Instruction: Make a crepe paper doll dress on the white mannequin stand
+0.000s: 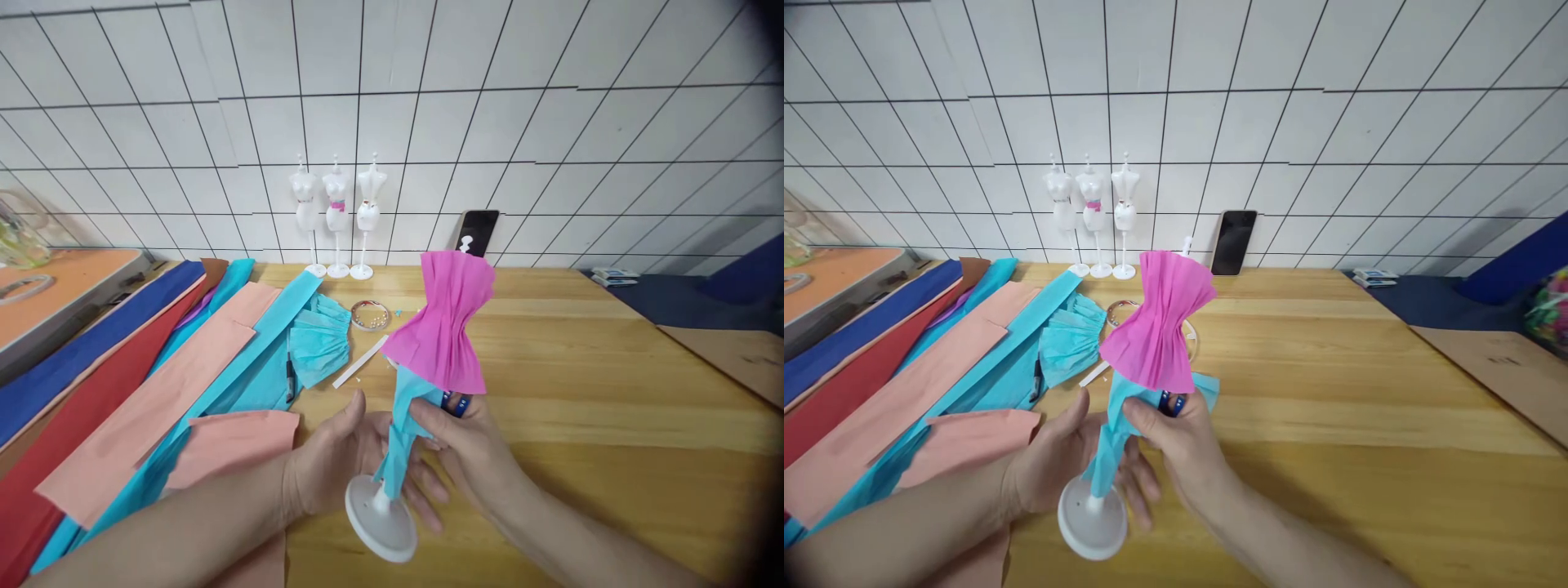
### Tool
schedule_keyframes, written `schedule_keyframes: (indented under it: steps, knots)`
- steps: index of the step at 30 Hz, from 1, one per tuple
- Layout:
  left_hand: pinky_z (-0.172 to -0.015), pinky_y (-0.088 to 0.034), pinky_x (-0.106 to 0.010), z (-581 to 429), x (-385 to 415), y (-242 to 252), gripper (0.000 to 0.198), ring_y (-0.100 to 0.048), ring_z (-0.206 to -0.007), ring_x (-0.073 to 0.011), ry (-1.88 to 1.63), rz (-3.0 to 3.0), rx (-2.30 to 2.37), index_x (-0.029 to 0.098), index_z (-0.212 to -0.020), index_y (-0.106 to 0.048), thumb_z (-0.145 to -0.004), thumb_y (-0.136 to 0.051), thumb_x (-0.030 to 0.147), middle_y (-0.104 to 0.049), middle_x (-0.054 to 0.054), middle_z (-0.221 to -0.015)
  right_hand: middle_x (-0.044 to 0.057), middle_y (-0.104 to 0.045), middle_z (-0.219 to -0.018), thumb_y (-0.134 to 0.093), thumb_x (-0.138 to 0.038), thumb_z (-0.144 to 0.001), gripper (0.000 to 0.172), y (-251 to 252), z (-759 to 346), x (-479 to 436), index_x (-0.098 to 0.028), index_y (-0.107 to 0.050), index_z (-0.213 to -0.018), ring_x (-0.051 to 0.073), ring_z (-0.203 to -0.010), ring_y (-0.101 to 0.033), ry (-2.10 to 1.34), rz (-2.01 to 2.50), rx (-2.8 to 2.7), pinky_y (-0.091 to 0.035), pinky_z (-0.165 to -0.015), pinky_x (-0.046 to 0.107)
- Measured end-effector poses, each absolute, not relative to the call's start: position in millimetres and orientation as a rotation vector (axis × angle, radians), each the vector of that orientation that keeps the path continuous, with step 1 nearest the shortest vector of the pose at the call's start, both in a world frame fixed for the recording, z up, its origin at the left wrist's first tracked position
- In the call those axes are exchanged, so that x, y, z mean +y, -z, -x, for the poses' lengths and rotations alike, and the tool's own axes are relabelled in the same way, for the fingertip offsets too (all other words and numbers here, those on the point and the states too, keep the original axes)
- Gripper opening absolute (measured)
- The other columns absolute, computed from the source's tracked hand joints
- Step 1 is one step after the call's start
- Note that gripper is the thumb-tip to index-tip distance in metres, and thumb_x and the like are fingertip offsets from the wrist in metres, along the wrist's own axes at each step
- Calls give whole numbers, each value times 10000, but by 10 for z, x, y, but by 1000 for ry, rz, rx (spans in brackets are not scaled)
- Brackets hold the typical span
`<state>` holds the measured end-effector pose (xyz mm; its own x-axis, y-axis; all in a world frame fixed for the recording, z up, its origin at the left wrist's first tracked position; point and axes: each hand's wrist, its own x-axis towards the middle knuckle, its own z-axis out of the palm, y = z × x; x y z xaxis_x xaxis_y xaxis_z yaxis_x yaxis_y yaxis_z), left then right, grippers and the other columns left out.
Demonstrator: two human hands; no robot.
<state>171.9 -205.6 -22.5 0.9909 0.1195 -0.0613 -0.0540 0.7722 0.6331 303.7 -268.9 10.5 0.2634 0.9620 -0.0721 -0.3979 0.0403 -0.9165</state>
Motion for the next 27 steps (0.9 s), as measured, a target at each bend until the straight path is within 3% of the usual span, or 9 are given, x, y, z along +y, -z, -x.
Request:
schedule_keyframes:
  steps: [3,5,11,15,19,24,27]
  knots:
    - [-812,-400,-418,-1717,-2076,137,758,-577,-970,-316,-189,-801,235,116,-1001,-626,-742,-324,760,-645,-177,-1005,-74,-403,-381,-722,-415,-662,355,-31,-3064,-2675,-190,-480,-534,62,-295,-312,-1208,1101,-678,-233,-303,211]
    - [-870,-374,-415,-1698,-2117,83,730,-545,-1020,-313,-276,-875,290,118,-1026,-632,-716,-420,744,-630,-164,-1053,-77,-408,-416,-742,-388,-645,348,-5,-3081,-2656,-185,-478,-543,59,-329,-328,-1134,1128,-645,-255,-323,208]
    - [-769,-390,-331,-1636,-2280,12,466,-577,-860,-238,-445,-1041,560,128,-941,-620,-743,-593,549,-653,-101,-847,-59,-442,-521,-749,-319,-624,304,-4,-3102,-2613,-180,-488,-552,84,-481,-384,-905,1205,-656,-342,-452,230]
    - [-707,-390,-299,-1654,-2292,11,498,-563,-822,-218,-473,-1187,652,134,-920,-599,-669,-662,561,-627,-83,-862,-59,-432,-530,-736,-331,-626,296,36,-3122,-2598,-184,-488,-559,95,-502,-393,-825,1270,-668,-357,-484,246]
    - [-743,-398,-294,-1691,-2276,7,546,-537,-894,-213,-573,-1256,758,170,-1024,-577,-625,-720,515,-609,-73,-979,-40,-480,-564,-726,-342,-631,280,78,-3133,-2590,-181,-506,-564,116,-533,-445,-798,1315,-681,-405,-524,273]
    - [-580,-348,-231,-1716,-2304,-15,404,-481,-609,-113,-468,-1148,747,125,-743,-600,-643,-708,501,-572,-23,-681,-32,-502,-566,-718,-349,-655,278,70,-3118,-2605,-182,-515,-564,124,-544,-462,-820,1292,-700,-423,-522,272]
    - [-574,-348,-229,-1715,-2327,-12,399,-486,-570,-100,-382,-1066,693,101,-703,-625,-695,-668,498,-602,-51,-665,-28,-502,-551,-725,-376,-649,296,45,-3107,-2612,-181,-516,-571,133,-528,-470,-901,1285,-667,-425,-499,280]
